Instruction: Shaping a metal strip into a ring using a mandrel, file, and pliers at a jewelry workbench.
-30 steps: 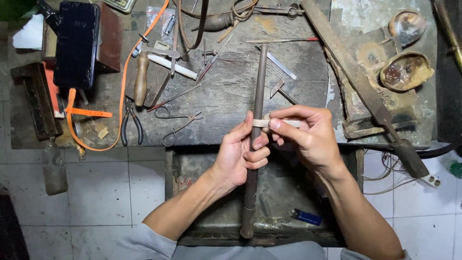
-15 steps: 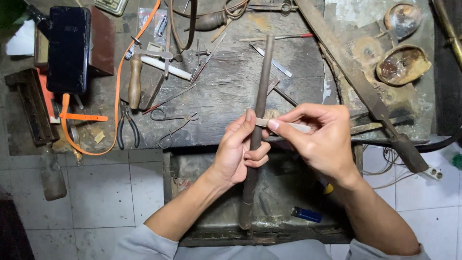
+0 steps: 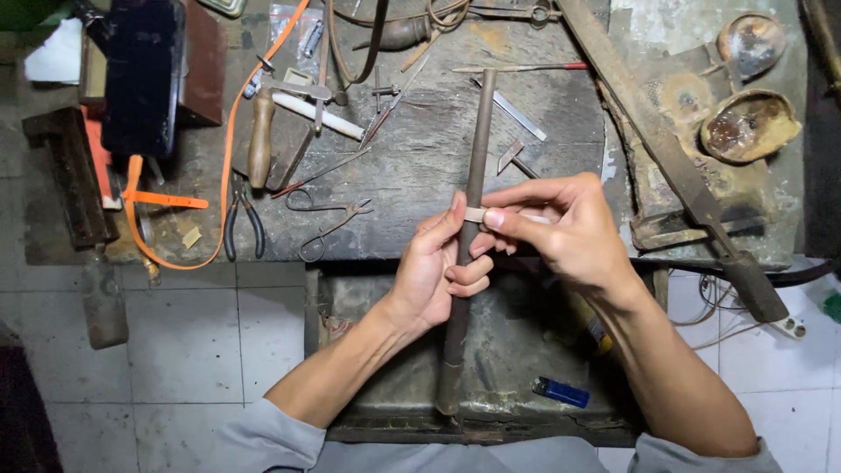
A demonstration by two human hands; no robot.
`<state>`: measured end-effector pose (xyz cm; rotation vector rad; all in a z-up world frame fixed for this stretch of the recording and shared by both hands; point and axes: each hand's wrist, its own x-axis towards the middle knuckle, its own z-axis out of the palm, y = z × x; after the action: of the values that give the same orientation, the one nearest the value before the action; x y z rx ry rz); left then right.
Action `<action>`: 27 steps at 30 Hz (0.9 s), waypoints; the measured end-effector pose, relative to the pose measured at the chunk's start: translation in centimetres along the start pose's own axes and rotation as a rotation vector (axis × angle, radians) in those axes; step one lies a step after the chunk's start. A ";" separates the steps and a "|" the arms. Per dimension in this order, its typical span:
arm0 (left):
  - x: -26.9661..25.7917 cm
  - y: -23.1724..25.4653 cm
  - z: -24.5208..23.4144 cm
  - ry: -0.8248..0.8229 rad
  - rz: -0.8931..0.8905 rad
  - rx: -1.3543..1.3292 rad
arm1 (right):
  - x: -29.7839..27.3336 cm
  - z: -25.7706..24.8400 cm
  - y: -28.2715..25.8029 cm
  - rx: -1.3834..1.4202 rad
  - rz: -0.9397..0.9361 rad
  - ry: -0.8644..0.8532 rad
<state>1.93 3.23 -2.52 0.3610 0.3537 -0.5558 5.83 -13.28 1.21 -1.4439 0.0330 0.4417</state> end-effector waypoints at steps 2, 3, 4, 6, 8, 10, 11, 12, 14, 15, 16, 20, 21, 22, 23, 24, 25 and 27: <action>0.4 0.0 -0.4 -0.009 0.032 0.035 | 0.0 -0.2 0.4 -0.024 -0.018 -0.007; 0.6 -0.1 -0.6 -0.016 0.057 0.070 | -0.1 -0.4 0.6 -0.045 -0.033 -0.008; 0.5 -0.1 -0.8 -0.017 0.055 0.073 | -0.6 0.0 0.0 -0.043 -0.035 -0.005; 0.9 0.2 -1.0 -0.014 0.096 0.098 | -1.1 0.8 -1.5 -0.141 -0.074 0.049; 0.7 1.3 0.6 -0.034 0.123 0.086 | -3.1 1.3 0.2 -0.148 -0.059 0.074; 0.4 1.5 1.4 -0.047 0.150 0.064 | -5.7 2.5 1.9 -0.159 -0.033 0.095; 0.4 1.4 1.6 -0.095 0.134 0.012 | -7.0 3.4 2.6 -0.118 0.032 -0.048; 0.5 1.3 1.8 -0.143 0.117 -0.041 | -8.4 4.2 3.3 -0.075 0.097 -0.191; 0.4 0.6 2.2 -0.152 0.135 -0.015 | -9.8 5.0 4.4 -0.169 0.019 -0.108; 0.4 0.4 2.4 -0.160 0.158 0.021 | -10.4 5.5 4.9 -0.257 -0.066 -0.029; 0.9 0.8 2.6 -0.158 0.155 0.022 | -11.0 5.2 5.2 -0.254 -0.063 -0.027; 2.5 3.6 1.7 -0.105 0.320 0.038 | -14.3 2.7 6.3 -0.427 -0.098 0.133; 3.3 4.7 1.2 -0.129 0.361 0.028 | -14.9 1.7 6.5 -0.617 -0.124 0.117; 2.9 5.1 1.2 -0.131 0.358 0.029 | -15.9 0.5 7.0 -0.617 -0.124 0.121; 2.6 5.4 1.3 -0.125 0.393 0.123 | -17.1 -0.7 7.5 -0.654 -0.078 0.103; 2.2 5.7 1.3 -0.118 0.428 0.218 | -18.2 -1.9 8.1 -0.690 -0.032 0.085; 2.0 5.5 1.3 -0.114 0.423 0.215 | -19.3 -3.2 8.5 -0.689 -0.026 0.085; 1.7 5.0 1.4 -0.023 0.384 0.399 | -21.3 -5.8 9.2 -0.687 -0.033 0.010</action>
<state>6.42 5.81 -0.89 0.7879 0.1416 -0.2485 -15.19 -24.10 -2.27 -2.1173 -0.1479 0.4390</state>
